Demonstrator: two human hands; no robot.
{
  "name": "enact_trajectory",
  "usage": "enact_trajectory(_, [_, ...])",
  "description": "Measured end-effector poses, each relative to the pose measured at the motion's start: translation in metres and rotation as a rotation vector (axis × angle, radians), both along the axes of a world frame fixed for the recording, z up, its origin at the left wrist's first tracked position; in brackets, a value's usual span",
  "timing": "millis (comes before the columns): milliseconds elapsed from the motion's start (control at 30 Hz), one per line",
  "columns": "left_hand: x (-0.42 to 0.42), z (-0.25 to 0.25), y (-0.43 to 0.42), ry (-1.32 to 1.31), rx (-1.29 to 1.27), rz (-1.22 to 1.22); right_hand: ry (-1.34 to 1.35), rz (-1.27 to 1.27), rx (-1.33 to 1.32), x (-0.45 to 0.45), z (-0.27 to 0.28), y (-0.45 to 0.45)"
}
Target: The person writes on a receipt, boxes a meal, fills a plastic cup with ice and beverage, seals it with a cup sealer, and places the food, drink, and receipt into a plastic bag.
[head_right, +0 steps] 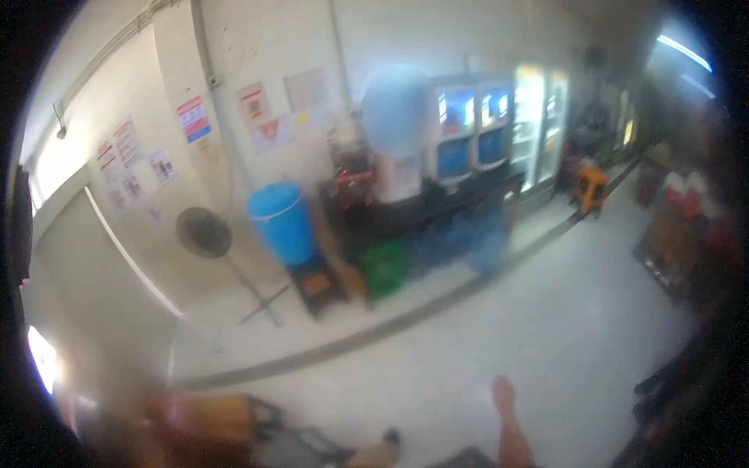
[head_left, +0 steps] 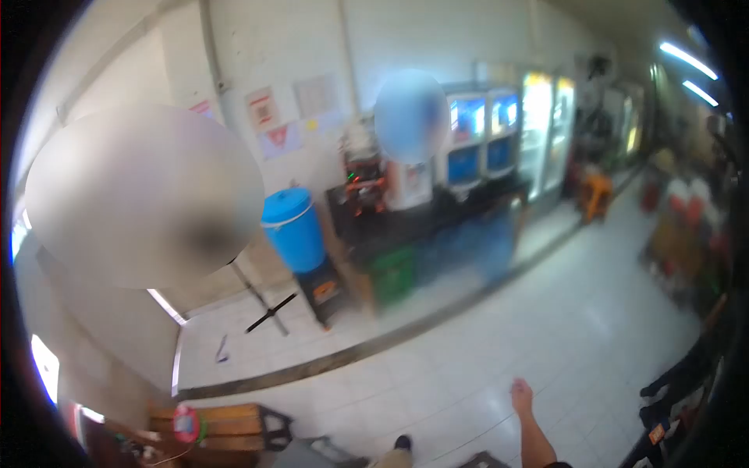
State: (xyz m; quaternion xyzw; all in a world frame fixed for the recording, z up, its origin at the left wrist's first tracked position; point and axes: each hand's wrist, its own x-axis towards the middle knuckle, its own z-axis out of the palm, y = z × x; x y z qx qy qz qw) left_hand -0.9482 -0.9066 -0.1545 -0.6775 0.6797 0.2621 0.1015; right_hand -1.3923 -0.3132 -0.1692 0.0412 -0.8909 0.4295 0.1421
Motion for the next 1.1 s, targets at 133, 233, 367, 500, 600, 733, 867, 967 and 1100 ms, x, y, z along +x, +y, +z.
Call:
enact_trajectory(133, [-0.207, -0.022, -0.074, 0.346, -0.103, 0.024, -0.695, 0.197, 0.308, 0.075, -0.070, -0.027])
enact_trajectory(233, [-0.448, 0.035, -0.053, 0.859, -0.130, -0.194, -0.855, 0.246, 0.268, 0.075, -0.085, -0.057])
enact_trajectory(367, [-0.691, 0.065, 0.061, 0.908, 0.044, -0.482, -0.969, 0.153, 0.220, 0.020, -0.089, -0.045])
enact_trajectory(500, [-0.829, 0.050, 0.152, 1.049, 0.073, -0.854, -1.069, 0.017, 0.174, -0.051, -0.103, -0.021])
enact_trajectory(600, [-0.872, -0.002, 0.187, 0.632, 0.148, -1.188, -1.090, -0.018, 0.170, -0.125, -0.116, -0.009])
enact_trajectory(733, [-0.896, -0.111, 0.159, 0.359, 0.443, -0.826, -0.804, -0.063, 0.128, -0.314, -0.128, 0.009])
enact_trajectory(867, [-0.945, -0.103, 0.077, -0.020, 0.447, -0.809, -0.524, -0.066, 0.130, -0.582, -0.029, 0.040])
enact_trajectory(967, [-1.000, -0.102, 0.053, -0.131, 0.449, -0.738, -0.319, -0.131, 0.211, -0.742, 0.019, 0.048])
enact_trajectory(1100, [-1.106, -0.110, 0.053, -0.196, 0.448, -0.755, -0.445, 0.031, -0.326, -0.841, -0.056, 0.070])
